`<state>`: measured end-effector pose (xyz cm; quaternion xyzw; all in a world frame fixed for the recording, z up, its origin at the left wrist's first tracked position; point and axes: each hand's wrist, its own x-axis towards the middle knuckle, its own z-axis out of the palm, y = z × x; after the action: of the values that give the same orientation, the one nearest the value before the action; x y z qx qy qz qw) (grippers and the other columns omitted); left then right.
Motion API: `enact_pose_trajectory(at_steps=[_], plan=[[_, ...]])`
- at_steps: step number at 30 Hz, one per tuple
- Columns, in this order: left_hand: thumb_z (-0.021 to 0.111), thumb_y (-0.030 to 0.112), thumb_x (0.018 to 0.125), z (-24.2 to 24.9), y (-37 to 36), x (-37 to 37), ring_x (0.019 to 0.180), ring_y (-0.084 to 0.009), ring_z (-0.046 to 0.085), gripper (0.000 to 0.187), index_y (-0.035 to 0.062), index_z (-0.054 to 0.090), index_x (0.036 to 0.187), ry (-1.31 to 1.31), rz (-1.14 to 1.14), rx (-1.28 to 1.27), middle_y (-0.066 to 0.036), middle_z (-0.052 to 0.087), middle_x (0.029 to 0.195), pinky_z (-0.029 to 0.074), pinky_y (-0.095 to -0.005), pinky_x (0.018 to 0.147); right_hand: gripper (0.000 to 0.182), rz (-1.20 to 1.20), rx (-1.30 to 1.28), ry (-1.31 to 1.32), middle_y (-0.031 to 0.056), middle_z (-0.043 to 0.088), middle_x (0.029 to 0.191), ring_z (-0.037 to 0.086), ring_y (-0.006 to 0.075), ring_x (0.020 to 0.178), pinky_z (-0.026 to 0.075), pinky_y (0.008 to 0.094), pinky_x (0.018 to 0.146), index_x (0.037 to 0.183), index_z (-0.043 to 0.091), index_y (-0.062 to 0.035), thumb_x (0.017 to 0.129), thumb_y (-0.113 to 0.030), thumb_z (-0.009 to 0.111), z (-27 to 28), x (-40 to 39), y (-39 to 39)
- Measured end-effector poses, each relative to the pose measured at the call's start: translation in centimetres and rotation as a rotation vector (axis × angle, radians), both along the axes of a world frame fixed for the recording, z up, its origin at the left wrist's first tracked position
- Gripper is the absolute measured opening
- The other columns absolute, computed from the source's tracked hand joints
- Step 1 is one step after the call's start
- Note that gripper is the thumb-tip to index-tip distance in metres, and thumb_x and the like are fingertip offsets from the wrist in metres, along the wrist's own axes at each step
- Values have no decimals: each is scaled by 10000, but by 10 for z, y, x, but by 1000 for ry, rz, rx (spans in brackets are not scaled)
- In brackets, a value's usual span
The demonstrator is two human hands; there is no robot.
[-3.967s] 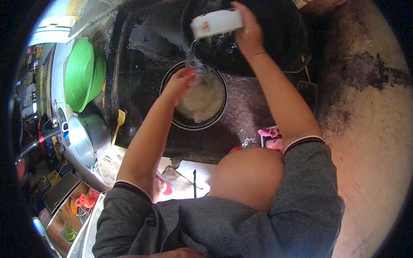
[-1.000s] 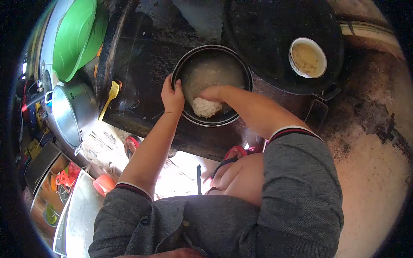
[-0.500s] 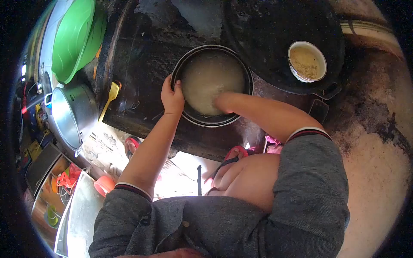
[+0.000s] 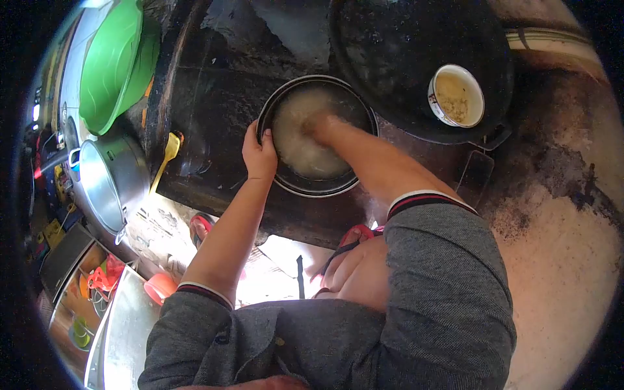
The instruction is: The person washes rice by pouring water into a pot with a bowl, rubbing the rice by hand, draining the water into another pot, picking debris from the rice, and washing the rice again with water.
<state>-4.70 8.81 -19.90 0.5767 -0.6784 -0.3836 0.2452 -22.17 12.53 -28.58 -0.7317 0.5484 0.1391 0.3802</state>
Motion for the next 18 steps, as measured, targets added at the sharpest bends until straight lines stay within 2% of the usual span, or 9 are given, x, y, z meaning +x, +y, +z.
enact_pose_trajectory(at_steps=[2, 4, 5, 7, 8, 10, 11, 13, 18], plan=[[514, 99, 830, -1, -2, -1, 943, -327, 558, 291, 4, 524, 1105, -3, 0, -24, -173, 571, 1024, 439, -377, 817, 395, -94, -168, -88, 91, 566, 1159, 546, 278, 1056, 442, 411, 876, 1172, 550, -118, 781, -166, 519, 4, -11, -2], [512, 98, 830, 2, -3, -4, 937, -325, 559, 288, 9, 526, 1103, 3, -1, -25, -169, 572, 1014, 439, -376, 811, 441, 48, 48, 260, 126, 540, 1186, 548, 280, 1049, 428, 412, 896, 1186, 531, -116, 752, -190, 556, 58, -16, -18], [511, 97, 829, 4, -2, -6, 930, -324, 560, 285, 14, 528, 1102, 10, -4, -25, -165, 573, 1004, 440, -376, 806, 441, 49, 50, 258, 126, 540, 1186, 548, 280, 1049, 428, 412, 896, 1186, 531, -116, 752, -190, 556, 60, -17, -11], [510, 94, 828, 3, -1, -6, 926, -322, 560, 283, 17, 530, 1099, 11, -6, -41, -161, 574, 997, 440, -376, 803, 517, -201, -238, 188, 175, 524, 1184, 550, 292, 1039, 427, 428, 892, 1188, 510, -87, 709, -253, 611, 65, -26, 2], [510, 91, 826, 3, -2, -6, 922, -321, 561, 281, 20, 532, 1097, 14, -8, -60, -158, 574, 990, 440, -376, 799, 517, -203, -240, 187, 175, 524, 1184, 550, 292, 1039, 427, 428, 892, 1188, 510, -87, 709, -253, 611, 66, -28, 5], [511, 91, 826, 4, -2, -6, 922, -320, 561, 280, 18, 532, 1095, 16, -2, -60, -158, 574, 990, 440, -376, 800, 627, -477, 123, 105, 206, 474, 1237, 510, 339, 1088, 422, 437, 899, 1210, 483, -62, 664, -320, 652, 70, -30, 8], [513, 92, 826, 4, -1, -6, 922, -320, 561, 278, 17, 533, 1094, 22, 5, -58, -158, 574, 990, 440, -376, 801, 627, -476, 123, 106, 206, 474, 1237, 510, 339, 1088, 422, 437, 899, 1210, 483, -62, 664, -320, 652, 67, -29, 10], [514, 94, 828, 3, -1, -7, 922, -320, 561, 277, 17, 533, 1093, 27, 14, -36, -159, 574, 992, 440, -377, 802, 732, -463, 483, -39, 205, 383, 1332, 464, 364, 1135, 389, 442, 933, 1317, 384, -74, 694, -382, 612, 64, -24, 15], [530, 96, 848, 2, -2, -6, 905, -269, 599, 260, -3, 541, 1088, 6, 9, -44, -164, 606, 982, 446, -328, 793, 739, -666, 702, -304, 176, 384, 1341, 426, 300, 1185, 357, 426, 954, 1298, 406, -75, 685, -427, 623, 86, 16, 10]])
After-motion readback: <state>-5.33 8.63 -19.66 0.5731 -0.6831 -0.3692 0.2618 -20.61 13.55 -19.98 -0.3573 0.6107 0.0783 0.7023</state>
